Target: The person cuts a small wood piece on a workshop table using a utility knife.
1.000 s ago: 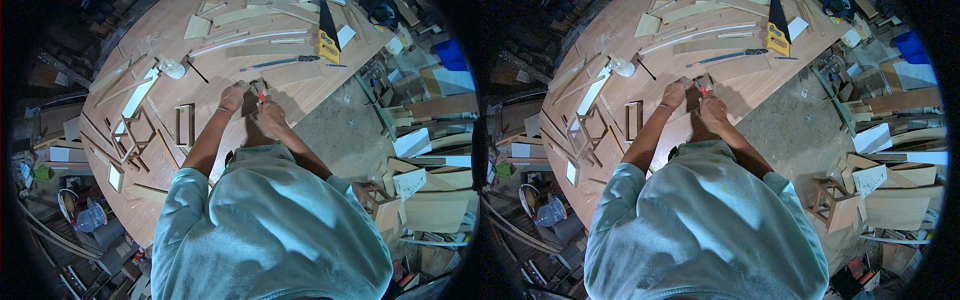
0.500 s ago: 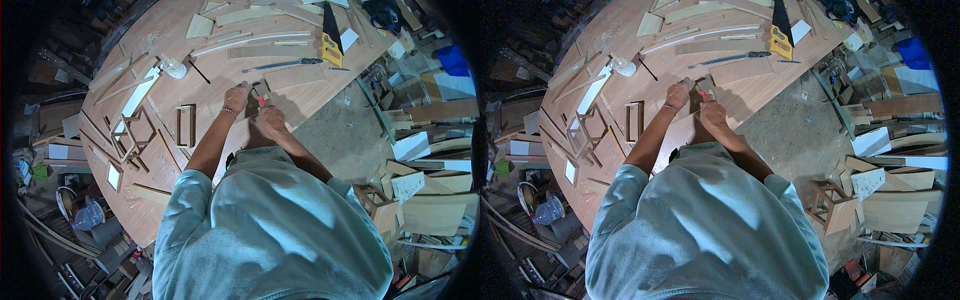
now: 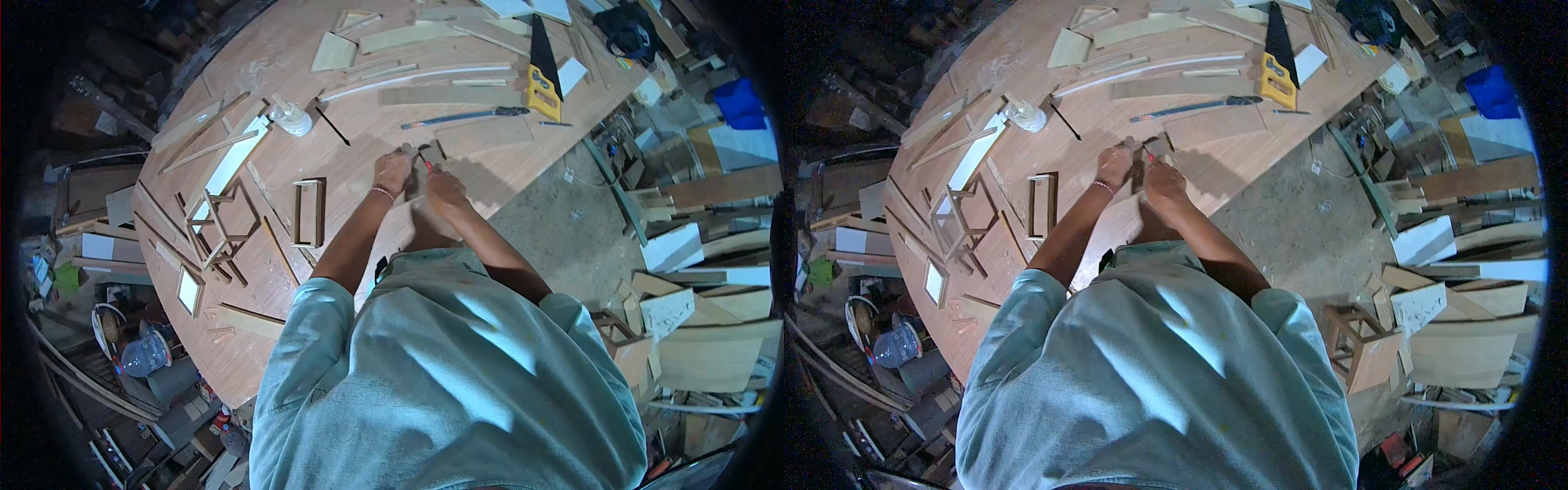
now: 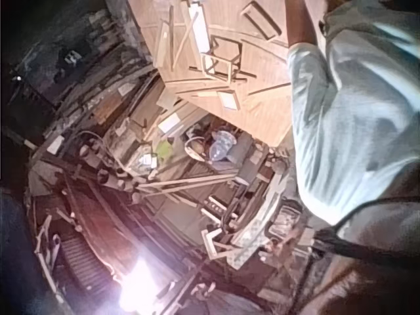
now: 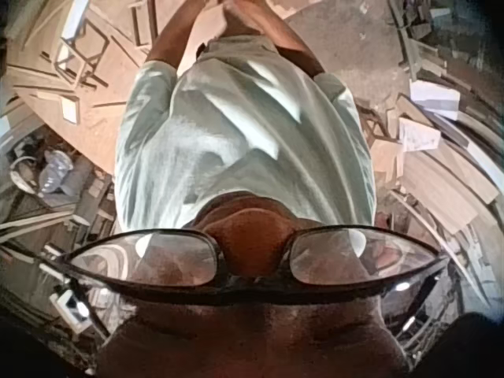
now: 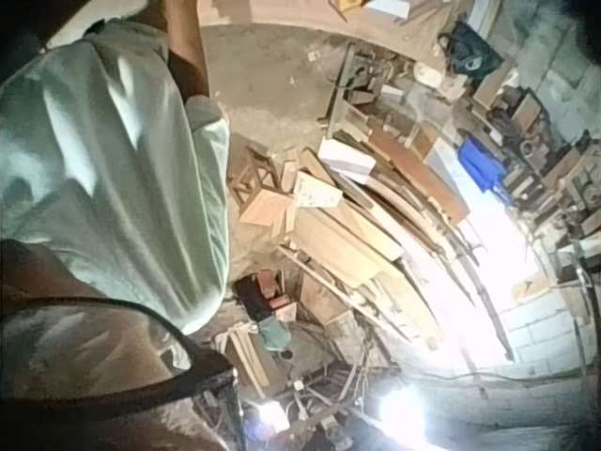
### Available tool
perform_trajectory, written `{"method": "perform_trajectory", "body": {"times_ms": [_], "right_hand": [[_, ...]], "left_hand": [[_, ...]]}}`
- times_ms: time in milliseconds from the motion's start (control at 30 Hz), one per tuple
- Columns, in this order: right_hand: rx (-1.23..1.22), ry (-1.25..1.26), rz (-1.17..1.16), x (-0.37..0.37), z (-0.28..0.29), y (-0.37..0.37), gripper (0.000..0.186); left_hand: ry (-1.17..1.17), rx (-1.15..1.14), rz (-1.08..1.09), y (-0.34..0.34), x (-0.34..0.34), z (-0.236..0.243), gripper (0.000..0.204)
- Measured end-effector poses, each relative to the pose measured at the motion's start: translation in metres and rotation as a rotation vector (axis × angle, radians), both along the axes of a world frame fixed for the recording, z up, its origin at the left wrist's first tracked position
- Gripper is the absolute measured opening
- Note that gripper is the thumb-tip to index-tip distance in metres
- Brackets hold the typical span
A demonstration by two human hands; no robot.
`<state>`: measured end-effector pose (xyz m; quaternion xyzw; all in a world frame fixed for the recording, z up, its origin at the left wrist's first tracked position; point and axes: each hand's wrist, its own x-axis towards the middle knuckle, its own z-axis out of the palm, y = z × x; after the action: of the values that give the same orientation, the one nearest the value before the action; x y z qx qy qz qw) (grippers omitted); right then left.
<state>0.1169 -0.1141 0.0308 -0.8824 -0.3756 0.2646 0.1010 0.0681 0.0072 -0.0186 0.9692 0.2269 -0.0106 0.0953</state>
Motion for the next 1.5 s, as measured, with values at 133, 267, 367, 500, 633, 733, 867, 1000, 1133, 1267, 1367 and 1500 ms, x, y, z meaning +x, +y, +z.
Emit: {"method": "perform_trajectory", "body": {"times_ms": [133, 267, 367, 500, 633, 733, 867, 1000, 1133, 1267, 1367, 1500], "right_hand": [[0.026, -0.024, 0.083, -0.003, 0.004, -0.002, 0.024], [-0.011, -0.015, 0.013, -0.005, 0.001, 0.003, 0.025], [-0.003, -0.067, 0.057, -0.002, -0.004, 0.008, 0.027], [-0.099, -0.017, -0.015, 0.002, -0.017, 0.011, 0.031], [-0.018, 0.058, -0.204, -0.001, -0.032, 0.011, 0.026], [-0.067, -0.102, -0.017, -0.007, -0.040, 0.010, 0.024], [0.066, -0.182, 0.074, -0.003, -0.044, 0.005, 0.025], [0.161, -0.078, -0.085, 0.003, -0.052, 0.005, 0.023], [0.202, -0.196, -0.087, -0.010, -0.068, 0.002, 0.022], [0.304, -0.269, -0.082, -0.008, -0.073, 0.000, 0.025], [0.312, -0.261, -0.042, -0.001, -0.069, -0.002, 0.025], [0.320, -0.119, -0.009, 0.002, -0.059, -0.010, 0.023]], "left_hand": [[-0.096, 0.026, -0.010, 0.000, -0.002, -0.006, 0.016], [-0.078, -0.017, 0.003, -0.006, -0.005, -0.005, 0.019], [-0.041, -0.024, 0.006, -0.005, -0.004, 0.001, 0.021], [-0.056, -0.058, 0.020, -0.005, -0.004, 0.006, 0.018], [-0.131, -0.061, 0.054, -0.006, -0.004, 0.006, 0.014], [-0.118, -0.046, 0.039, -0.006, -0.004, 0.004, 0.014], [-0.171, -0.048, 0.044, -0.003, -0.003, 0.004, 0.015], [-0.114, -0.059, 0.035, -0.003, -0.002, 0.006, 0.018], [-0.063, -0.058, 0.041, -0.008, -0.005, 0.008, 0.020], [-0.098, -0.062, 0.045, -0.008, -0.006, 0.012, 0.020], [-0.105, -0.120, 0.060, -0.009, -0.006, 0.015, 0.021], [-0.056, -0.117, 0.046, -0.013, -0.009, 0.019, 0.023]]}}
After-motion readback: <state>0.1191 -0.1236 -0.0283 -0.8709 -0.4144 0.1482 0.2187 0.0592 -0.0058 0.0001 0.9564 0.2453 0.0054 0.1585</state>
